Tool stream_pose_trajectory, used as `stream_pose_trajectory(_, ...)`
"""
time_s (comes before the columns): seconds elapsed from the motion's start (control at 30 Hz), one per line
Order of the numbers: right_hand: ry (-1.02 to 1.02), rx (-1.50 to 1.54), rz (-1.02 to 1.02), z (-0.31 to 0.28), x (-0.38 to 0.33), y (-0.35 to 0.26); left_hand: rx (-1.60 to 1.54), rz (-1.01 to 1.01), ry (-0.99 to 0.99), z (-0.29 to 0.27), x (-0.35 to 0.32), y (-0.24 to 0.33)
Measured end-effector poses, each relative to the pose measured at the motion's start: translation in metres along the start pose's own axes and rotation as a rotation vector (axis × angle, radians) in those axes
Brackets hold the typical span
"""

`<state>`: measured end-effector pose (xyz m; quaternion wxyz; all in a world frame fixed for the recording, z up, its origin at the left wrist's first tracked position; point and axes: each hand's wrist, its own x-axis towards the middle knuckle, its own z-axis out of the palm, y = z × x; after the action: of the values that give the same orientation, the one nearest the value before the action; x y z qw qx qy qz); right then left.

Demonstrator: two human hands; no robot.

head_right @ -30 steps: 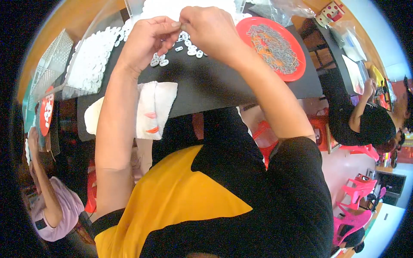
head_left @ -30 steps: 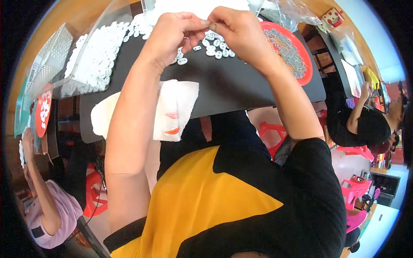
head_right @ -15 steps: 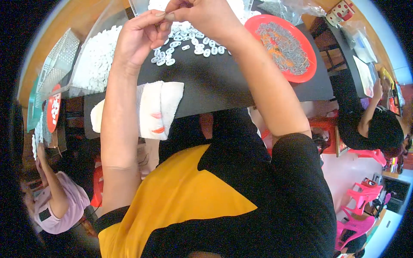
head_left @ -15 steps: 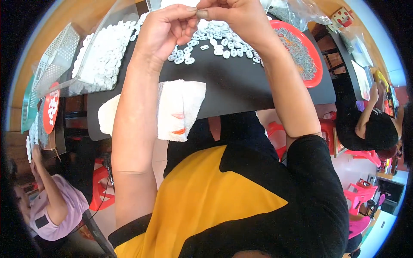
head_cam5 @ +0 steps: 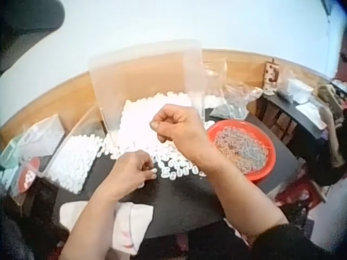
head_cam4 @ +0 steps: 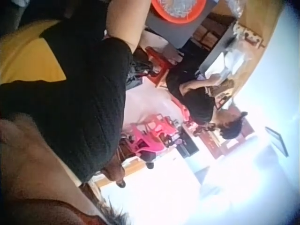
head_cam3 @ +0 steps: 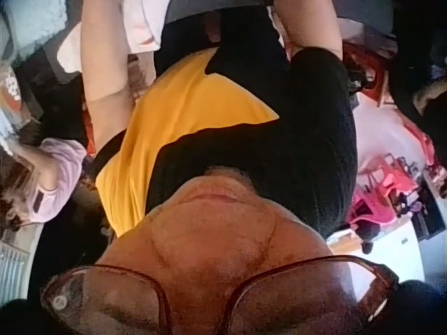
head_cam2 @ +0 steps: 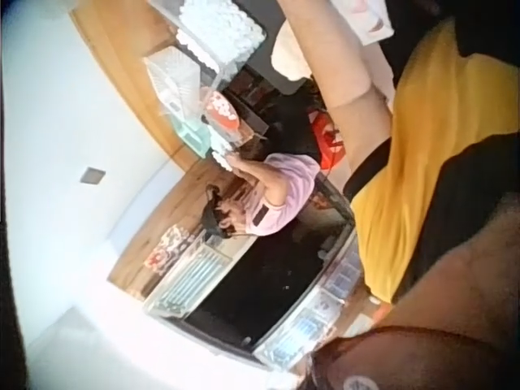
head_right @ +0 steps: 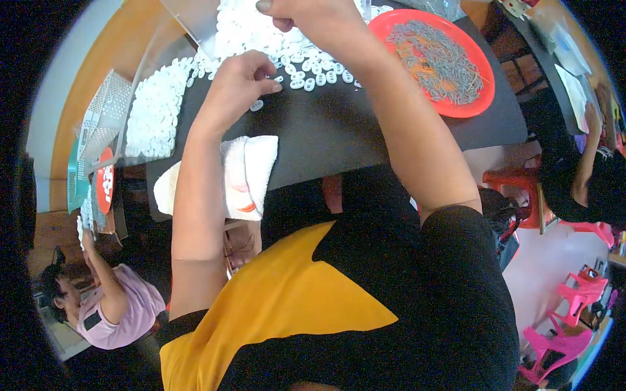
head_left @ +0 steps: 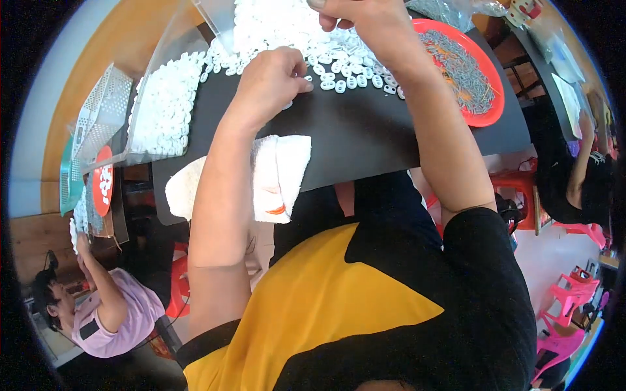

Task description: Assembling small white plastic components by manually inserting metal pins into them at a production workstation.

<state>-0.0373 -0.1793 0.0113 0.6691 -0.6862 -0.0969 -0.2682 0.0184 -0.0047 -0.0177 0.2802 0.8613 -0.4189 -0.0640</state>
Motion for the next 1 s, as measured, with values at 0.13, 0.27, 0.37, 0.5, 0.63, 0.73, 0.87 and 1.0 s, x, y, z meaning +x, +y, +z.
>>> stream_pose_trajectory(0.13,-0.022,0.002,0.015,0.004,-0.001,-0.002,0.166,0.042,0.019,0.01,0.0,-0.002)
stream_pose_trajectory(0.27,-0.023,-0.036,0.038,0.011,-0.004,-0.005,0.296,0.136,0.082,0.016,0.002,-0.011)
stream_pose_trajectory(0.37,0.0,-0.079,0.03,0.007,-0.007,0.001,0.265,0.118,0.091,0.018,0.004,-0.005)
stream_pose_trajectory(0.5,-0.007,-0.088,0.052,0.008,-0.005,0.001,0.059,0.093,0.076,0.014,0.001,-0.004)
stream_pose_trajectory(0.63,-0.005,-0.134,0.051,0.007,-0.004,0.003,0.088,0.176,0.083,0.02,0.005,-0.006)
stream_pose_trajectory(0.73,-0.005,-0.181,0.034,0.006,-0.006,0.004,0.282,0.245,0.17,0.03,0.012,-0.011)
stream_pose_trajectory(0.87,0.012,-0.258,0.058,0.007,-0.007,0.004,0.308,0.236,0.219,0.032,0.015,-0.017)
stream_pose_trajectory(1.0,0.033,-0.287,0.111,0.005,-0.006,0.009,-0.488,-0.104,0.233,0.014,0.013,-0.004)
